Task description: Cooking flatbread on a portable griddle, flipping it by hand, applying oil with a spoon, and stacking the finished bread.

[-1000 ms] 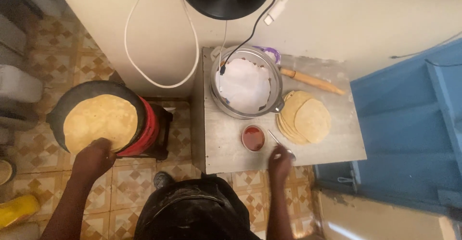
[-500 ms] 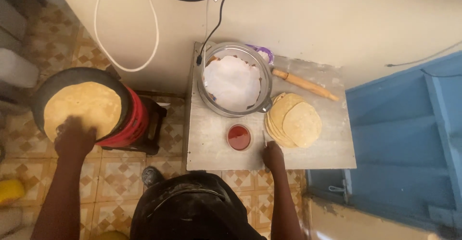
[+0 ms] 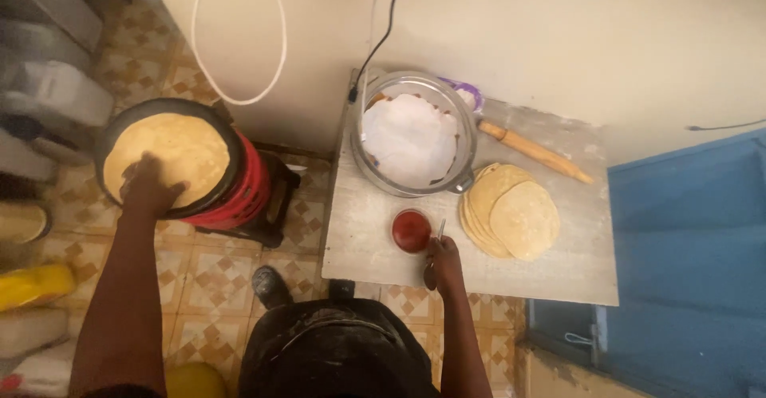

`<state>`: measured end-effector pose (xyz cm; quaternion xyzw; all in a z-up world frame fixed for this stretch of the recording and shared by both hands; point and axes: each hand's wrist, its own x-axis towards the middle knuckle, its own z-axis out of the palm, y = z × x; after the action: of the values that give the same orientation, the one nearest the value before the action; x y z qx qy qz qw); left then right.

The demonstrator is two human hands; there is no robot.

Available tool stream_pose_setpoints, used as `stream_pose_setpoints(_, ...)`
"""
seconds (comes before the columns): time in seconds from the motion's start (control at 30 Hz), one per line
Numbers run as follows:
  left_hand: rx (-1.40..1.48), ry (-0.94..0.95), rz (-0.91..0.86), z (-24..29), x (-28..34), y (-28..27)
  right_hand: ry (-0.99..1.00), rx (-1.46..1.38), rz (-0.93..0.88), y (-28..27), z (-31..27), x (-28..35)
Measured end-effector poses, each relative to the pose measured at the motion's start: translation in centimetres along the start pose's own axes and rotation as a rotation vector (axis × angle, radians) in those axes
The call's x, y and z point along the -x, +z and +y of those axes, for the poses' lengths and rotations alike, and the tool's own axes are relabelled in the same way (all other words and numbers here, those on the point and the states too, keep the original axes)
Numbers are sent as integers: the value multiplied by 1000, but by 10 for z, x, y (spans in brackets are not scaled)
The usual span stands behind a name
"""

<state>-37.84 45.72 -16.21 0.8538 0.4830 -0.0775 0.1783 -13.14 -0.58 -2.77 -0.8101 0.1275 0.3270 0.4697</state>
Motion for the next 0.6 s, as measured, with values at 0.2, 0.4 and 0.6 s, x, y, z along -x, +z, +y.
stream_pose_setpoints(0.2,-30,170,18,-45,-32,43,-45,168,60,16,6,-4)
stream_pose_setpoints(0.4,-44,165,-185,-51,-41,30,9,113,65,32,20,-12)
stream_pose_setpoints(0.6,-177,205,-171,-59,-44,27,-155,54,25,47,36,-19)
